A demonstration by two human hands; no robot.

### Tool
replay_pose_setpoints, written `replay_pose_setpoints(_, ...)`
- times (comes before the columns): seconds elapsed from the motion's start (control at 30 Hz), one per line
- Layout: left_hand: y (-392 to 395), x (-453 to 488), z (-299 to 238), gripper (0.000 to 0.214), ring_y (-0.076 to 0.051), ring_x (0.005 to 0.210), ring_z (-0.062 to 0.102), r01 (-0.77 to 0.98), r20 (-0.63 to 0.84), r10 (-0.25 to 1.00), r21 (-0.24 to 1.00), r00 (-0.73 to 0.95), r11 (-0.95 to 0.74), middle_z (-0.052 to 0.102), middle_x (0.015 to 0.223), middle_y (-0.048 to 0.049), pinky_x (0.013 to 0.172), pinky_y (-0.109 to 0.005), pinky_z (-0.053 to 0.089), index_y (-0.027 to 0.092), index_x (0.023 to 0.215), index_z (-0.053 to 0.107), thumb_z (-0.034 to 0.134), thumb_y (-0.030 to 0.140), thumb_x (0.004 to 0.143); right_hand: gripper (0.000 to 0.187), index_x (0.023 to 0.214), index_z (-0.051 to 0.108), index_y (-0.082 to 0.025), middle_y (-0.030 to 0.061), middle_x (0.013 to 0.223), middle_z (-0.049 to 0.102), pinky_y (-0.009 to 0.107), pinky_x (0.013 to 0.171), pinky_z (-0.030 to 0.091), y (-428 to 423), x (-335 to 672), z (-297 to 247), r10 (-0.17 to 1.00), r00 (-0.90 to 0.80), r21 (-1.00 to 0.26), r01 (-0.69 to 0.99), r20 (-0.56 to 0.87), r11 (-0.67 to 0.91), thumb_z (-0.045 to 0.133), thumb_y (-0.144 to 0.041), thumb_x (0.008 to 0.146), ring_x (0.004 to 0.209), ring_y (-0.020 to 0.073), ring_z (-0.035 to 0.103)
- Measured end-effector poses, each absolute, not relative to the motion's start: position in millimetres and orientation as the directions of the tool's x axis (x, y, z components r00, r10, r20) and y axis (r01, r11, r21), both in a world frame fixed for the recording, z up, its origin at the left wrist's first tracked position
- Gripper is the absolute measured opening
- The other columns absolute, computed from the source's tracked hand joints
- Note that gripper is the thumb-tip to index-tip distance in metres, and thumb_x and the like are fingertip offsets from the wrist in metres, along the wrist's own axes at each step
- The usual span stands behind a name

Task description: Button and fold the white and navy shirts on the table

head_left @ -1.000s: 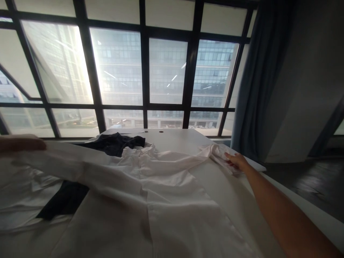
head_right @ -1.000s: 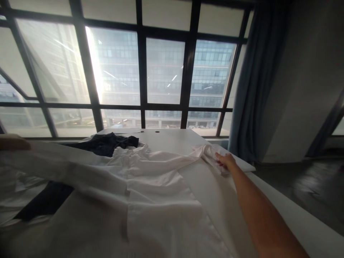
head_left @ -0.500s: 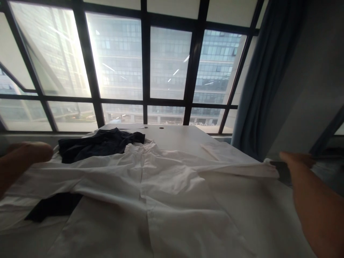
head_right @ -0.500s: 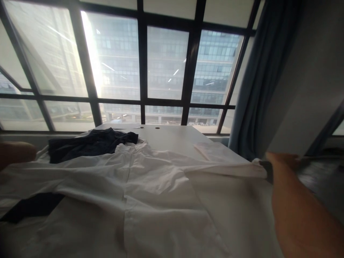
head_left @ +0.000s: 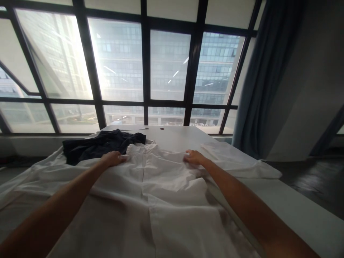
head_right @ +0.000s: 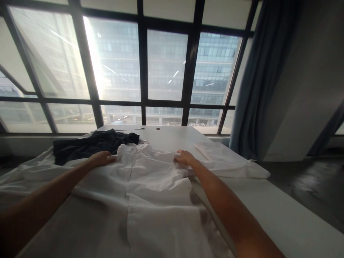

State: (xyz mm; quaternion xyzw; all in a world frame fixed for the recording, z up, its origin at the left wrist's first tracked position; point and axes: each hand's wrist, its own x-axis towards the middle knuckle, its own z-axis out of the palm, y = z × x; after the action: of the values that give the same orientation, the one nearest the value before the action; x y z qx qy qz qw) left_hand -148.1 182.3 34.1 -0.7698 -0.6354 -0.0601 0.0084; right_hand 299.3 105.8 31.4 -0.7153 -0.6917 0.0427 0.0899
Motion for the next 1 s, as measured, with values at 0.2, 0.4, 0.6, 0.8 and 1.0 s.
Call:
replay_pose_setpoints(0.2,172,-137,60,0.041,-0.031,0.1,0.065,0.977,0.399,0.907,0.099,0.133,-0.187,0.072,0.104,-0.012,0.079,-0.034,0.047,0.02,0.101,0.069,0.04,0.048,0.092,0.021,0.097,0.07,-0.017,0.0097,0.1,0.072,0.025,0.075,0.042,115,316,45,0.956,0.031,-0.163,0.987,0.29,0.018,0.062,-0.032,0.085,0.093,0.0225,0.065)
replay_pose_setpoints(0.4,183,-89,70,0.05,-0.028,0.115,0.06,0.949,0.357,0.93,0.251,0.09,-0.189,0.064,0.125,-0.0159,0.09,-0.033,0.045,0.014,0.135,0.051,0.039,0.04,0.095,0.035,0.12,0.057,-0.011,0.0193,0.116,0.063,0.035,0.086,0.042,119,329,62,0.79,0.368,-0.169,0.929,0.49,-0.328,0.041,-0.031,0.096,0.106,0.0287,0.06)
replay_pose_setpoints(0.6,143,-60,41,0.059,-0.033,0.136,0.041,0.922,0.185,0.916,0.088,0.357,-0.377,0.044,0.148,-0.0159,0.111,-0.049,0.028,0.018,0.143,0.044,0.036,0.052,0.095,0.043,0.131,0.054,-0.013,0.0182,0.134,0.054,0.043,0.108,0.029,109,296,40,0.92,0.167,-0.019,0.985,0.356,-0.171,0.049,-0.034,0.093,0.124,0.0287,0.049)
replay_pose_setpoints(0.8,92,-62,6,0.072,-0.031,0.147,0.014,0.865,0.051,0.867,0.062,0.495,-0.497,0.018,0.16,-0.0115,0.114,-0.059,0.013,0.023,0.152,0.028,0.031,0.064,0.093,0.064,0.149,0.036,-0.021,0.0095,0.157,0.028,0.049,0.115,0.017,78,255,2,0.989,-0.133,-0.081,0.987,0.065,0.138,0.03,-0.059,0.097,0.144,0.0254,0.023)
replay_pose_setpoints(1.0,74,-73,-3,0.072,-0.03,0.149,0.004,0.847,-0.058,0.846,0.072,0.53,-0.526,0.01,0.161,-0.0087,0.113,-0.061,0.005,0.027,0.155,0.021,0.021,0.065,0.094,0.075,0.155,0.018,-0.021,0.0081,0.162,0.009,0.054,0.116,0.011,43,249,-3,0.995,-0.078,-0.085,0.994,-0.063,0.072,0.017,-0.066,0.095,0.148,0.0255,0.009)
